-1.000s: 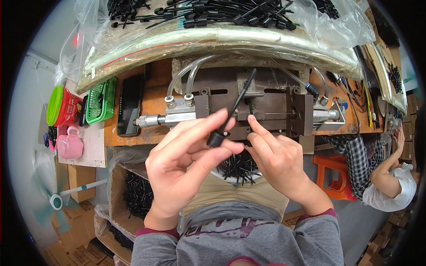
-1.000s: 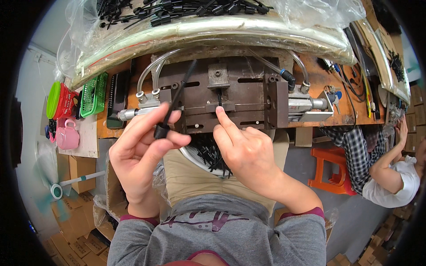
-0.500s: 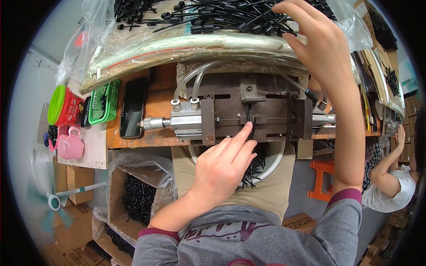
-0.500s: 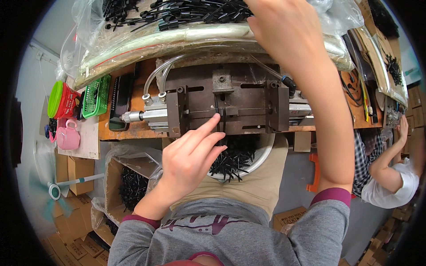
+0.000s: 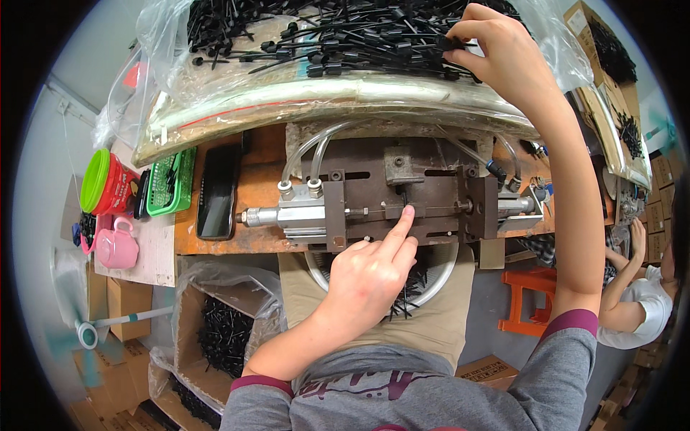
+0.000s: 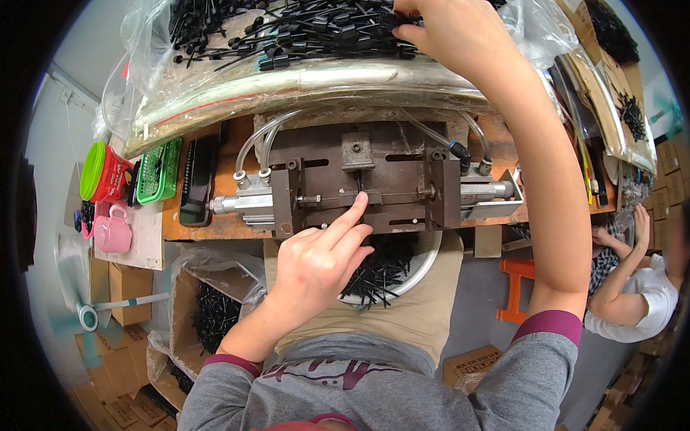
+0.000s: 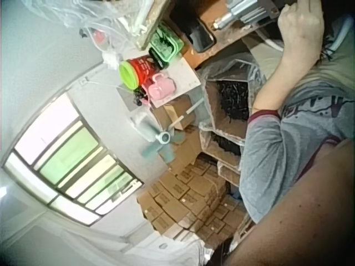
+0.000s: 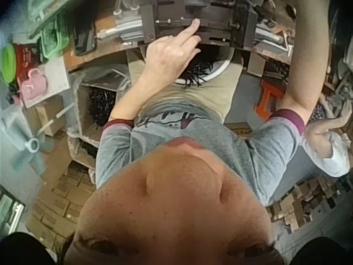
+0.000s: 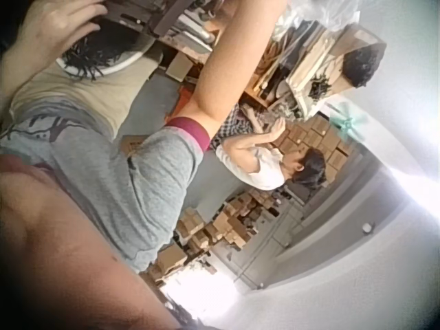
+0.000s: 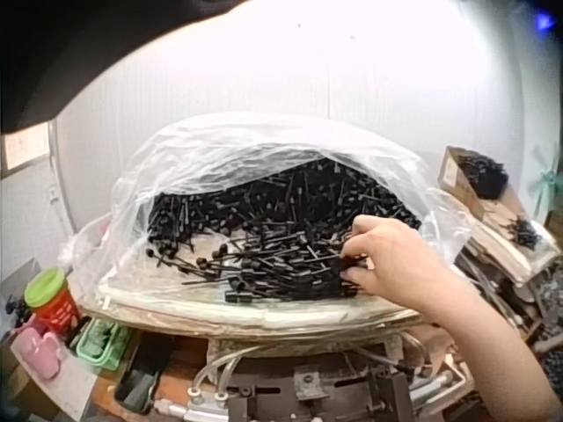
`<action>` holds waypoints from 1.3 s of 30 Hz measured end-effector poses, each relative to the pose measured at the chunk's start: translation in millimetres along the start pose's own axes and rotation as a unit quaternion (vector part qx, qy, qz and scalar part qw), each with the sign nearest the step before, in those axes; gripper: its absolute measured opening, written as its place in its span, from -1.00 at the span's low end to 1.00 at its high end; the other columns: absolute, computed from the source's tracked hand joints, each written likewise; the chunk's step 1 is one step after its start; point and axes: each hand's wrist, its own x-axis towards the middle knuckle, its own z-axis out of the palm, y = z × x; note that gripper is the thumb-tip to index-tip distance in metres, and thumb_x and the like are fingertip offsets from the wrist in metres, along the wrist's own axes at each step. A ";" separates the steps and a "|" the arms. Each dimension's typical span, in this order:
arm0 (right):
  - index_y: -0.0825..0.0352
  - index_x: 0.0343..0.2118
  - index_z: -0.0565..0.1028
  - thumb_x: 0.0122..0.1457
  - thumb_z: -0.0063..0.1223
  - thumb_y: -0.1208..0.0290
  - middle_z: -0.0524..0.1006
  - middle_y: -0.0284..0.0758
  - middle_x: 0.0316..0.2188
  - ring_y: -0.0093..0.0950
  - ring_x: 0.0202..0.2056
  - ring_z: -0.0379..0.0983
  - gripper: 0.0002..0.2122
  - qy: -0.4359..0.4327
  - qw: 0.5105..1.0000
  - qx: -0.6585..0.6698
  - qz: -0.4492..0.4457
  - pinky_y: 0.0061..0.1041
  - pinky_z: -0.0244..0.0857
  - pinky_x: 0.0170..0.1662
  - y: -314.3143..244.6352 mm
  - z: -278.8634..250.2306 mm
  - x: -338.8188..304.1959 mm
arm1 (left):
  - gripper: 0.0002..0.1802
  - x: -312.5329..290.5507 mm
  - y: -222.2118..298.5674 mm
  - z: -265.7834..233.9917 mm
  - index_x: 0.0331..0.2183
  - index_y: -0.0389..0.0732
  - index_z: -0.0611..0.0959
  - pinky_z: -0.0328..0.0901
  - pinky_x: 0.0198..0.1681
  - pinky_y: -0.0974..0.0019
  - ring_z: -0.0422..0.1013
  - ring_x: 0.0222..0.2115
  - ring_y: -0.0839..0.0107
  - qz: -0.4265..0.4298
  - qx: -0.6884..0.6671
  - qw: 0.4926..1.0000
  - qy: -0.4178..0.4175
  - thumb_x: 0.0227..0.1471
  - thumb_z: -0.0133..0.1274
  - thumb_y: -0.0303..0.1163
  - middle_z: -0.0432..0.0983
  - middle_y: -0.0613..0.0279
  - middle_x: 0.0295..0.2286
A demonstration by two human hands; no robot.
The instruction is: The person is assembling small black plastic components using a pneumatic jig or press.
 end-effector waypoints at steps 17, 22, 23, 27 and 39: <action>0.42 -0.33 0.57 0.06 0.25 0.57 0.56 -0.36 -0.48 -0.60 -0.50 0.45 -0.88 0.214 0.877 0.382 0.199 -0.61 0.32 -0.40 18.5 -9.7 -26.0 | -0.88 -7.1 53.5 -157.7 -0.38 -0.08 0.60 0.18 -0.44 0.50 0.27 -0.47 0.53 -0.125 -0.864 0.488 0.022 0.19 0.02 -0.50 0.53 0.32 -0.39; 0.43 -0.25 0.62 0.11 0.27 0.53 0.61 -0.35 -0.38 -0.64 -0.40 0.46 -0.84 0.256 0.860 0.411 0.163 -0.62 0.32 -0.24 28.7 -0.5 -49.0 | -0.89 -5.6 37.9 -148.2 -0.42 -0.09 0.56 0.20 -0.45 0.48 0.27 -0.49 0.52 -0.045 -0.883 0.466 -0.009 0.17 0.04 -0.49 0.49 0.32 -0.41; 0.43 -0.24 0.62 0.10 0.27 0.53 0.61 -0.35 -0.37 -0.64 -0.40 0.46 -0.84 0.270 0.853 0.417 0.162 -0.62 0.33 -0.24 26.4 0.4 -52.3 | -0.90 -4.4 36.8 -147.3 -0.41 -0.09 0.56 0.20 -0.45 0.48 0.28 -0.49 0.51 -0.046 -0.883 0.467 -0.013 0.17 0.04 -0.48 0.48 0.32 -0.41; 0.49 -0.20 0.60 0.13 0.24 0.57 0.61 -0.31 -0.34 -0.63 -0.39 0.47 -0.82 0.294 0.828 0.448 0.163 -0.63 0.33 -0.24 19.4 1.9 -59.6 | -0.93 -6.9 37.7 -151.1 -0.40 -0.10 0.53 0.24 -0.45 0.46 0.29 -0.50 0.50 -0.045 -0.877 0.477 -0.015 0.16 0.06 -0.46 0.46 0.32 -0.43; 0.46 -0.17 0.56 0.15 0.18 0.61 0.61 -0.25 -0.32 -0.62 -0.41 0.49 -0.82 0.232 0.702 0.641 0.208 -0.66 0.38 -0.36 -45.2 -5.3 -105.2 | -0.84 -6.8 19.9 -152.5 -0.36 -0.14 0.44 0.33 -0.47 0.42 0.33 -0.53 0.47 0.010 -0.790 0.613 -0.029 0.11 0.12 -0.39 0.39 0.32 -0.46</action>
